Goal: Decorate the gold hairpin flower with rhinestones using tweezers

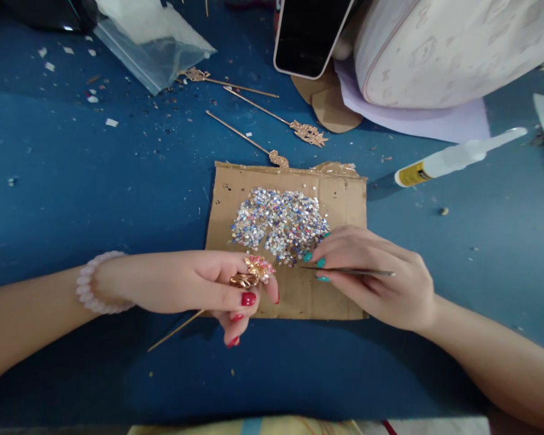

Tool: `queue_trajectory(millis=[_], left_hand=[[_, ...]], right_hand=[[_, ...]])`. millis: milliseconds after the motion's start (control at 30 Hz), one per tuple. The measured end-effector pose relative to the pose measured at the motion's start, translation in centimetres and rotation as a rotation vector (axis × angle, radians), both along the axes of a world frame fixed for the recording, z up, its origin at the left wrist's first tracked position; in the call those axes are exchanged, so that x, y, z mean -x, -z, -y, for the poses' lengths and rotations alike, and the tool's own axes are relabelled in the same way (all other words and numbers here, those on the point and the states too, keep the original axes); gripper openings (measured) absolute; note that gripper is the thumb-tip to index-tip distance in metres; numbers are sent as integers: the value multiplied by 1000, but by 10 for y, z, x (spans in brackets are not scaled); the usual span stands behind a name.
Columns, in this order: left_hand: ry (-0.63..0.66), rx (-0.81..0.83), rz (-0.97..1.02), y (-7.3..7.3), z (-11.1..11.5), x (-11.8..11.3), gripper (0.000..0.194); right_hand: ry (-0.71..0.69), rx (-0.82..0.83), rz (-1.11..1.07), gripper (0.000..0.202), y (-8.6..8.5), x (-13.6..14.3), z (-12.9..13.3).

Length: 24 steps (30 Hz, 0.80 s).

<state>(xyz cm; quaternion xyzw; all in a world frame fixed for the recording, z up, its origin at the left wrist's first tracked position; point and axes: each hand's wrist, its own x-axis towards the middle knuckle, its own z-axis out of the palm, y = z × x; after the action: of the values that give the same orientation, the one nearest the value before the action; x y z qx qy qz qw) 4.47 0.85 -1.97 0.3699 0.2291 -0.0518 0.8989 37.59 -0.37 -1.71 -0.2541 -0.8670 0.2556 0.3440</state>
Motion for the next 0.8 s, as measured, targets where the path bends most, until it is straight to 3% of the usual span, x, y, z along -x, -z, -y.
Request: queue_trajectory(millis=[333,467,700,800], left_hand=[[-1,-5,18,-4,-1,-3,19],[-3,20,52,0,1,-1,20],[-17,19,102,10,4,5,38],[-14,17,117,15,4,7,31]], right_hand=[[58,-103,61,10,-8,-4,1],[111,-75,43,15,-7,-7,1],[232,-106,74,19,0,-8,-1],[235,-112,91,19,-1,-7,-1]])
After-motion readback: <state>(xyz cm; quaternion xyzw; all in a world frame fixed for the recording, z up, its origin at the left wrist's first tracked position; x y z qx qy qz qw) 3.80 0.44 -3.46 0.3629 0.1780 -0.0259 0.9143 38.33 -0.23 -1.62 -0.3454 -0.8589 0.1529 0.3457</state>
